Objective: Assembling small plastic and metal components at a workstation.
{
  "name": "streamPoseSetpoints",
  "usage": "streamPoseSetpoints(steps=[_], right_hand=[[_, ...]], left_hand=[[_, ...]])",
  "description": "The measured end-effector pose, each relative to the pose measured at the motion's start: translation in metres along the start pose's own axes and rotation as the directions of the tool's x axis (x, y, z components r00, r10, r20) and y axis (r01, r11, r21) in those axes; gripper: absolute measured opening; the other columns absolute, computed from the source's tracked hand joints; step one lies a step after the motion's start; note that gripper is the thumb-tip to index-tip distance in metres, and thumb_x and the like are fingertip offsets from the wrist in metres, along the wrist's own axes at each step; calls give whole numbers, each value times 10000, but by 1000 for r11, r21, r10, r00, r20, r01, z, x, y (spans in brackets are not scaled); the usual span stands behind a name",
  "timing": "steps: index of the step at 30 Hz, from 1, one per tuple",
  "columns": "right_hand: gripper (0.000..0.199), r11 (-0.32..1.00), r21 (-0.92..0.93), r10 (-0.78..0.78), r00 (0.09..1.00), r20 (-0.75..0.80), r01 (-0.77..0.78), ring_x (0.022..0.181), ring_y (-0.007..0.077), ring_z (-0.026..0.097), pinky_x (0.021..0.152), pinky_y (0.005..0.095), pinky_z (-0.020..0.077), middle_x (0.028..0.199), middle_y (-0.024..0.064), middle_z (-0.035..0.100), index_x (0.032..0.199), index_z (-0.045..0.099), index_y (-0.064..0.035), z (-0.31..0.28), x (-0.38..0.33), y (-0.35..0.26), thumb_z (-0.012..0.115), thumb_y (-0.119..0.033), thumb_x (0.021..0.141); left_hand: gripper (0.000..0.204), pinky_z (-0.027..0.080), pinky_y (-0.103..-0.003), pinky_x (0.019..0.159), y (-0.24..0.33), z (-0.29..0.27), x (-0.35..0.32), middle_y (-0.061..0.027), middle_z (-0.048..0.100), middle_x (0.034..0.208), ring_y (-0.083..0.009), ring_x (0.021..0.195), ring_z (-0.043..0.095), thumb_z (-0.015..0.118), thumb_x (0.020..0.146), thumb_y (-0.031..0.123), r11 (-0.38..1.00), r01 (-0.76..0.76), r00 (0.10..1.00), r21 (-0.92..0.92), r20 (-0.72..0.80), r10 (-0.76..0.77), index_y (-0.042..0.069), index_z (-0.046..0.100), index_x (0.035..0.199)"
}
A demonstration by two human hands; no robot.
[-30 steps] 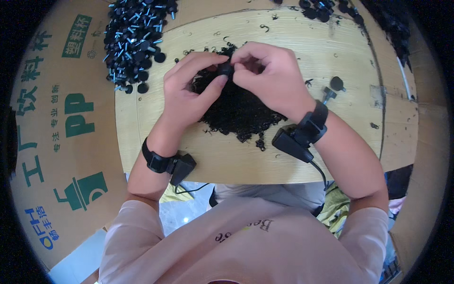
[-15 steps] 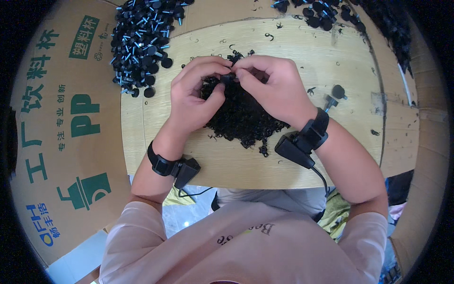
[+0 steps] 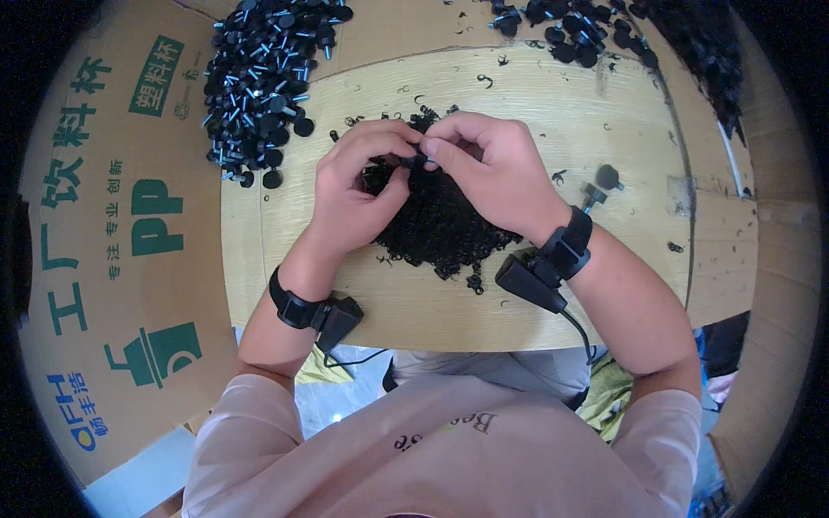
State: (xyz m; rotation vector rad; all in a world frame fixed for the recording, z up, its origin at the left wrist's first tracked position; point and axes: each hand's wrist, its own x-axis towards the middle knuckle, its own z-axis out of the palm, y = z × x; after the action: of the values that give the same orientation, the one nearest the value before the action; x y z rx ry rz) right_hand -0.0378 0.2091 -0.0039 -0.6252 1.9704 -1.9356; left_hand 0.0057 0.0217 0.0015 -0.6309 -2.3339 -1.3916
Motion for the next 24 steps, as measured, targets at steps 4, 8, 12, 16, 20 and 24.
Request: streamPoseSetpoints(steps=[4,8,12,16,20,24], right_hand=[[142,998,62,20,998,58,-24,728,60,574,671,215,478,823,17,655,981,657,12,-4,0,-2,591,-110,953],[153,992,127,-3,995,96,-10,747,59,574,689,219,482,838,14,653,1006,645,-4,-5,0,1,580,-138,967],[159,993,101,-59,997,40,55,769,60,569,718,221,478,843,7,642,999,638,-3,-2,0,0,575,-147,974],[153,993,106,-50,998,35,46,776,61,555,730,223,472,842,-2,622,992,630,-4,-3,0,-1,573,-145,976],[140,991,99,-92,996,-9,92,784,62,535,732,218,458,855,-13,603,991,621,-5,-2,0,1,561,-130,980],[130,991,-8,-131,990,-43,131,765,72,528,709,225,449,837,2,613,984,615,9,1,2,4,565,-111,967]], left_hand=[[368,551,-306,762,-2,-2,1,-113,650,1031,-234,903,648,611,683,-161,986,-146,989,78,-15,148,35,642,992],[364,548,-307,791,-9,5,0,-112,631,1033,-217,916,645,632,692,-159,974,-67,988,-217,-147,35,23,639,1007],[383,535,-302,810,-9,3,-2,-115,578,1073,-184,936,617,644,703,-182,956,12,985,-292,-164,-63,-8,620,1044],[398,519,-301,818,-8,-1,-3,-122,555,1104,-177,956,586,644,695,-203,990,52,995,-129,-79,-62,-27,612,1050],[378,507,-298,815,-10,-3,-2,-121,560,1101,-183,975,588,634,683,-205,997,46,999,-67,3,-46,-22,617,1013],[343,524,-277,777,-12,-1,-2,-98,579,1052,-170,902,615,613,689,-185,959,-1,994,-285,-102,-29,-9,617,984]])
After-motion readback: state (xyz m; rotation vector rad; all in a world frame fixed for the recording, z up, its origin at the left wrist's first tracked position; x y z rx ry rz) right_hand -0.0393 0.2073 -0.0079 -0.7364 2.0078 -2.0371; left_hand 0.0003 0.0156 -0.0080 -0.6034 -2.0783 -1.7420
